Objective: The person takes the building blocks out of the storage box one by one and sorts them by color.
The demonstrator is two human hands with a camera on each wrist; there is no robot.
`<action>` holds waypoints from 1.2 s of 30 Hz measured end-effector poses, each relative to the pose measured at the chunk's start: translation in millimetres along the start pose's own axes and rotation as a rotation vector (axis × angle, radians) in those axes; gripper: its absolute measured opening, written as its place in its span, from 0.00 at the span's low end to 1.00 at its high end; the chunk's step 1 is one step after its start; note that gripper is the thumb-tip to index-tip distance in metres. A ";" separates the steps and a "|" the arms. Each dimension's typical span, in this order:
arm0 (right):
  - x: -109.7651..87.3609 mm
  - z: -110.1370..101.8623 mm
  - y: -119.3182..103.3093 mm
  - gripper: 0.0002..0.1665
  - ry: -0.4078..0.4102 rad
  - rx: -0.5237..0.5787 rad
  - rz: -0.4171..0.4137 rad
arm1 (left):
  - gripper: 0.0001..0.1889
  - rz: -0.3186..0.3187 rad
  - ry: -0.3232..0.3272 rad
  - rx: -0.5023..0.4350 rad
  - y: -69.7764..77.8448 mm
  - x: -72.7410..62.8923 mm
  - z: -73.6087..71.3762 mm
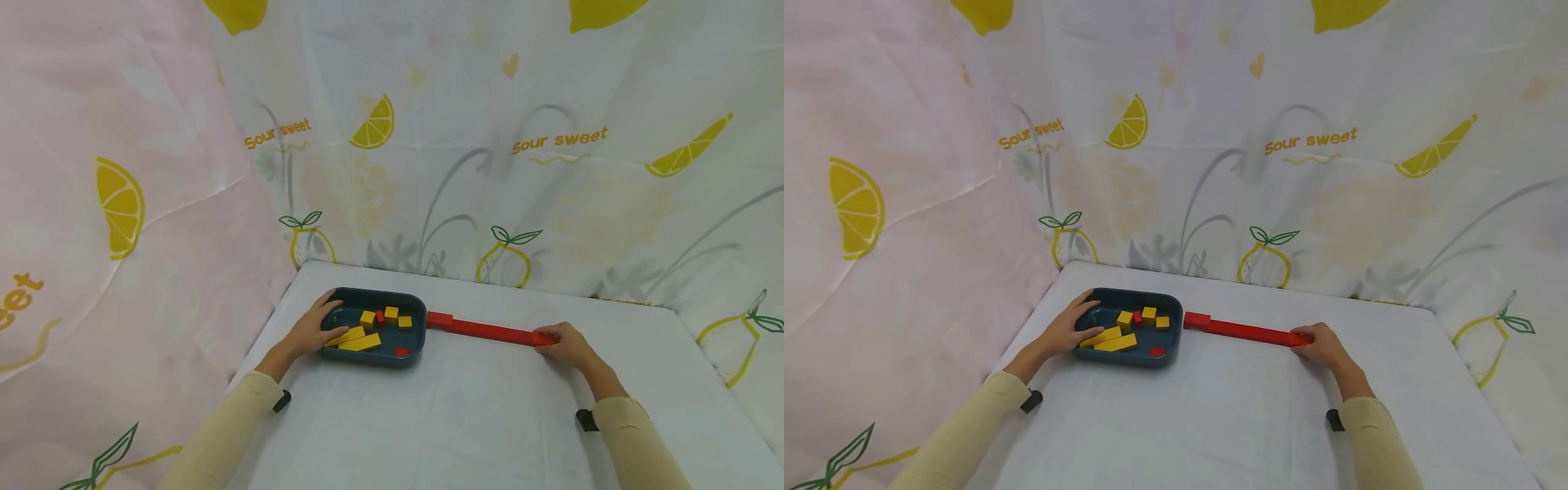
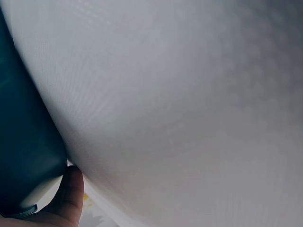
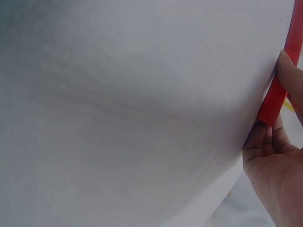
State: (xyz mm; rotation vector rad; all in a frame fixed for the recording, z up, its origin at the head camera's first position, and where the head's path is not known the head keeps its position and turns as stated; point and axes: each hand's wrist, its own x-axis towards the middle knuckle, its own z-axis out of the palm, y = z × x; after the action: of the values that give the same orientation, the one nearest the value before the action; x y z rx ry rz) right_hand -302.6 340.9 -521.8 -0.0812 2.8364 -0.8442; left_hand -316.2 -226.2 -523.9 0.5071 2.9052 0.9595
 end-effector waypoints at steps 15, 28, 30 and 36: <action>2.3 -6.7 -5.3 0.26 -0.010 -0.011 0.009 | 0.39 0.004 0.004 -0.018 -1.2 2.2 -3.4; -0.9 -0.8 -1.4 0.28 0.023 -0.033 -0.010 | 0.38 0.025 0.009 -0.004 -1.9 5.6 -1.6; -3.8 -0.1 -1.1 0.31 0.025 -0.028 0.009 | 0.38 0.025 0.008 -0.006 -1.8 5.8 -0.5; -14.2 -5.3 -8.3 0.44 0.034 -0.074 0.024 | 0.38 0.027 0.004 0.002 -3.1 3.8 3.3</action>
State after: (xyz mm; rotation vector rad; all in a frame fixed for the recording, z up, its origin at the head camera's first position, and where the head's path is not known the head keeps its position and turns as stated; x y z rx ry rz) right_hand -289.6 338.3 -510.7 -0.0424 2.8944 -0.7433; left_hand -320.3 -225.4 -528.1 0.5458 2.9105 0.9620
